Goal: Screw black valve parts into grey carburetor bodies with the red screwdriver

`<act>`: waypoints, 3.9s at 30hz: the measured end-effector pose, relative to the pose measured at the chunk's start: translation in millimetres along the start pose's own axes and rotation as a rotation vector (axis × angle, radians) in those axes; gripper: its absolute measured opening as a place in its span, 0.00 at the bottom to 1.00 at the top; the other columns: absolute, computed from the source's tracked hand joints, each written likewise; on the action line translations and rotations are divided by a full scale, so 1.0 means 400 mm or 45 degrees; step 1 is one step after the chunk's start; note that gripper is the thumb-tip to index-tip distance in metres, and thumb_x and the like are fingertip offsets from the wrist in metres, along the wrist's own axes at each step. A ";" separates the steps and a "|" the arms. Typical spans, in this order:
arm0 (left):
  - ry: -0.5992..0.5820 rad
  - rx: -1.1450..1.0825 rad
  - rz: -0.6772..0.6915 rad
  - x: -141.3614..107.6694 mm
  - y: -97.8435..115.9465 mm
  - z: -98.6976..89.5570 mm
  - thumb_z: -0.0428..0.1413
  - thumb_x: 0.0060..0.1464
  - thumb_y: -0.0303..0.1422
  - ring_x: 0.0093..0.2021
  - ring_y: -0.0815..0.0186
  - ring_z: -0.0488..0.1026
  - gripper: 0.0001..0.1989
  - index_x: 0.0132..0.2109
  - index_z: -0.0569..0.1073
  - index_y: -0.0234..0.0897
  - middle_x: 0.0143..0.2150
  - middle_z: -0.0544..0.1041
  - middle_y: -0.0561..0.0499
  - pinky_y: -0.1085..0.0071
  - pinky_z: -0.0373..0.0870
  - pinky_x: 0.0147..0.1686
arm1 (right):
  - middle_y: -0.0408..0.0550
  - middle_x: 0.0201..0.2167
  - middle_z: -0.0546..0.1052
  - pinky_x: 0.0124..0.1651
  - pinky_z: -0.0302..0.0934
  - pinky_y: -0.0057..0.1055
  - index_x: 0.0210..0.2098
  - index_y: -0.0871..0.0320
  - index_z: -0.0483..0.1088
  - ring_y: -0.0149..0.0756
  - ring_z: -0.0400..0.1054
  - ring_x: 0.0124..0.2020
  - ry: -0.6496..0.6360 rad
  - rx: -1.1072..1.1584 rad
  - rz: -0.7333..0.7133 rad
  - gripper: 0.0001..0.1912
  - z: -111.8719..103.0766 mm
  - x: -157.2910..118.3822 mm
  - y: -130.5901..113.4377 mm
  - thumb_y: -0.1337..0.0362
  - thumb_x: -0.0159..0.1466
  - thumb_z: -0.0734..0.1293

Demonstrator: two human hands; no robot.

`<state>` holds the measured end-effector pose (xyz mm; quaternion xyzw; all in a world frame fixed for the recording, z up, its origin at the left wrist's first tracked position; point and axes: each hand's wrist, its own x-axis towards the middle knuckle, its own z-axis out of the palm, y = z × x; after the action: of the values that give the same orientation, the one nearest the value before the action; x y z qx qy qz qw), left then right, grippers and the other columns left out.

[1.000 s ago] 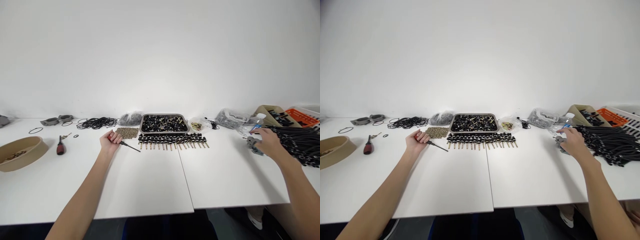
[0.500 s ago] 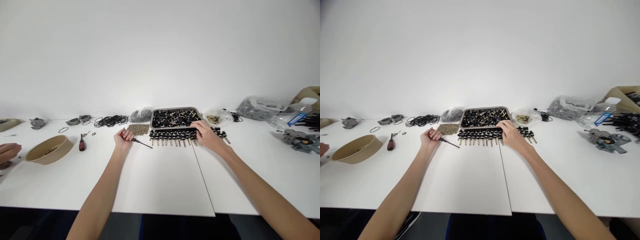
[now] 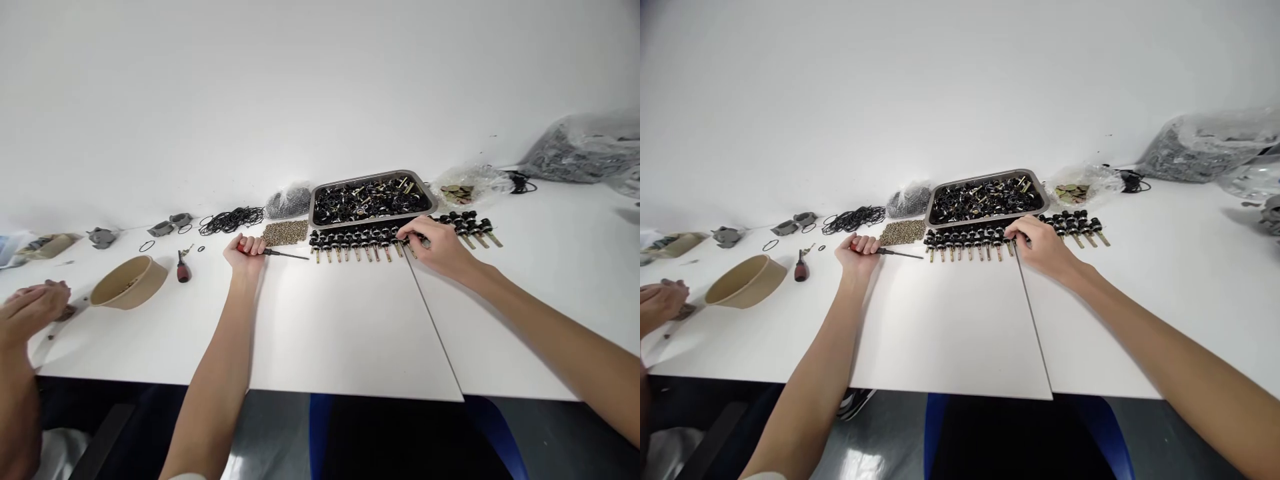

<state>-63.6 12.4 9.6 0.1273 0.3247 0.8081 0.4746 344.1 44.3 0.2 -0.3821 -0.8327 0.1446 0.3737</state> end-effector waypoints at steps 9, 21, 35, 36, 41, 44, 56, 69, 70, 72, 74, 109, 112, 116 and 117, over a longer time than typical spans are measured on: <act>0.198 -0.071 0.143 0.023 -0.024 -0.025 0.45 0.55 0.28 0.14 0.72 0.46 0.16 0.25 0.45 0.40 0.15 0.46 0.60 0.71 0.48 0.20 | 0.48 0.37 0.79 0.46 0.68 0.38 0.34 0.52 0.72 0.40 0.74 0.41 0.024 0.040 -0.073 0.12 0.019 -0.001 0.021 0.71 0.64 0.58; 0.147 -0.073 0.076 0.016 -0.037 -0.012 0.46 0.54 0.26 0.15 0.72 0.46 0.16 0.25 0.46 0.41 0.15 0.45 0.60 0.71 0.48 0.20 | 0.49 0.36 0.78 0.46 0.68 0.39 0.33 0.53 0.72 0.41 0.74 0.41 -0.007 0.042 -0.088 0.12 0.014 -0.002 0.016 0.72 0.64 0.58; 0.109 -0.067 0.061 0.017 -0.033 -0.019 0.47 0.56 0.27 0.16 0.72 0.47 0.16 0.24 0.48 0.40 0.16 0.46 0.60 0.72 0.50 0.20 | 0.47 0.35 0.78 0.43 0.66 0.35 0.34 0.55 0.73 0.38 0.73 0.40 -0.057 0.007 -0.133 0.16 0.023 -0.007 0.027 0.76 0.58 0.57; 0.109 -0.069 0.061 0.018 -0.032 -0.020 0.47 0.56 0.27 0.16 0.72 0.47 0.16 0.24 0.49 0.40 0.16 0.46 0.60 0.72 0.49 0.20 | 0.46 0.35 0.78 0.42 0.66 0.34 0.34 0.54 0.73 0.38 0.73 0.39 -0.065 0.002 -0.122 0.16 0.022 -0.007 0.027 0.76 0.58 0.56; 0.124 -0.091 0.068 0.018 -0.024 -0.024 0.46 0.56 0.27 0.16 0.72 0.46 0.16 0.24 0.48 0.40 0.16 0.46 0.59 0.72 0.49 0.20 | 0.46 0.36 0.77 0.40 0.64 0.34 0.33 0.53 0.72 0.37 0.73 0.37 -0.088 0.002 -0.091 0.16 0.019 -0.009 0.027 0.76 0.58 0.56; 0.132 -0.091 0.073 0.019 -0.020 -0.025 0.46 0.56 0.27 0.16 0.72 0.47 0.15 0.24 0.49 0.40 0.16 0.47 0.59 0.72 0.49 0.20 | 0.46 0.34 0.77 0.39 0.64 0.34 0.33 0.53 0.72 0.37 0.72 0.36 -0.089 0.002 -0.102 0.16 0.023 -0.010 0.028 0.75 0.59 0.56; 0.139 -0.056 0.115 0.028 -0.006 -0.047 0.46 0.58 0.28 0.16 0.73 0.47 0.16 0.24 0.50 0.40 0.16 0.47 0.60 0.72 0.50 0.21 | 0.44 0.33 0.78 0.37 0.65 0.33 0.30 0.53 0.72 0.37 0.73 0.34 -0.143 -0.002 -0.123 0.15 0.032 -0.014 0.030 0.74 0.60 0.57; 0.128 -0.042 0.084 0.024 -0.010 -0.034 0.46 0.57 0.28 0.16 0.72 0.46 0.16 0.24 0.49 0.40 0.16 0.47 0.59 0.72 0.50 0.20 | 0.45 0.33 0.79 0.40 0.67 0.34 0.29 0.54 0.72 0.37 0.74 0.35 -0.208 0.003 -0.110 0.15 0.026 -0.010 0.011 0.73 0.61 0.56; 0.128 -0.044 0.081 0.024 -0.011 -0.034 0.46 0.57 0.28 0.16 0.73 0.47 0.16 0.24 0.49 0.40 0.16 0.47 0.59 0.72 0.50 0.20 | 0.45 0.33 0.79 0.40 0.67 0.34 0.29 0.54 0.72 0.37 0.74 0.35 -0.210 0.008 -0.111 0.15 0.026 -0.010 0.010 0.73 0.61 0.56; 0.124 -0.046 0.072 0.024 -0.014 -0.032 0.45 0.57 0.27 0.16 0.73 0.47 0.16 0.24 0.49 0.40 0.16 0.47 0.59 0.72 0.50 0.20 | 0.45 0.33 0.79 0.41 0.67 0.35 0.29 0.54 0.72 0.37 0.74 0.35 -0.215 0.015 -0.109 0.15 0.026 -0.009 0.008 0.73 0.61 0.57; 0.114 -0.046 0.063 0.023 -0.018 -0.030 0.46 0.57 0.27 0.16 0.73 0.47 0.16 0.24 0.49 0.40 0.16 0.48 0.59 0.72 0.50 0.20 | 0.45 0.34 0.79 0.41 0.68 0.35 0.29 0.53 0.72 0.38 0.74 0.36 -0.225 0.026 -0.100 0.14 0.026 -0.010 0.008 0.73 0.61 0.57; -0.048 -0.004 -0.095 0.010 -0.034 -0.016 0.47 0.57 0.23 0.14 0.75 0.44 0.18 0.23 0.49 0.40 0.15 0.46 0.60 0.74 0.46 0.15 | 0.44 0.32 0.79 0.40 0.67 0.34 0.29 0.54 0.71 0.37 0.74 0.35 -0.312 -0.008 -0.123 0.16 0.031 -0.009 0.019 0.77 0.60 0.56; -0.057 -0.004 -0.100 0.010 -0.034 -0.016 0.47 0.58 0.24 0.14 0.75 0.45 0.18 0.23 0.49 0.40 0.15 0.46 0.60 0.74 0.47 0.15 | 0.44 0.32 0.79 0.40 0.67 0.34 0.29 0.53 0.71 0.37 0.74 0.34 -0.307 -0.003 -0.118 0.16 0.031 -0.009 0.019 0.77 0.59 0.57; -0.071 -0.011 -0.096 0.012 -0.033 -0.017 0.48 0.57 0.24 0.14 0.74 0.44 0.19 0.22 0.49 0.40 0.15 0.45 0.60 0.74 0.47 0.15 | 0.44 0.32 0.78 0.40 0.67 0.35 0.29 0.54 0.70 0.37 0.73 0.34 -0.312 0.000 -0.126 0.15 0.028 -0.010 0.015 0.76 0.59 0.57; -0.073 -0.012 -0.095 0.013 -0.033 -0.018 0.48 0.57 0.24 0.14 0.74 0.44 0.19 0.22 0.49 0.40 0.15 0.45 0.60 0.74 0.47 0.15 | 0.44 0.32 0.78 0.40 0.66 0.35 0.29 0.54 0.70 0.37 0.73 0.34 -0.308 0.000 -0.131 0.15 0.026 -0.010 0.013 0.76 0.59 0.57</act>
<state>-60.8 18.6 -4.9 0.1360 0.3116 0.7874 0.5142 340.9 45.2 -11.9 -0.3185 -0.8902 0.1702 0.2776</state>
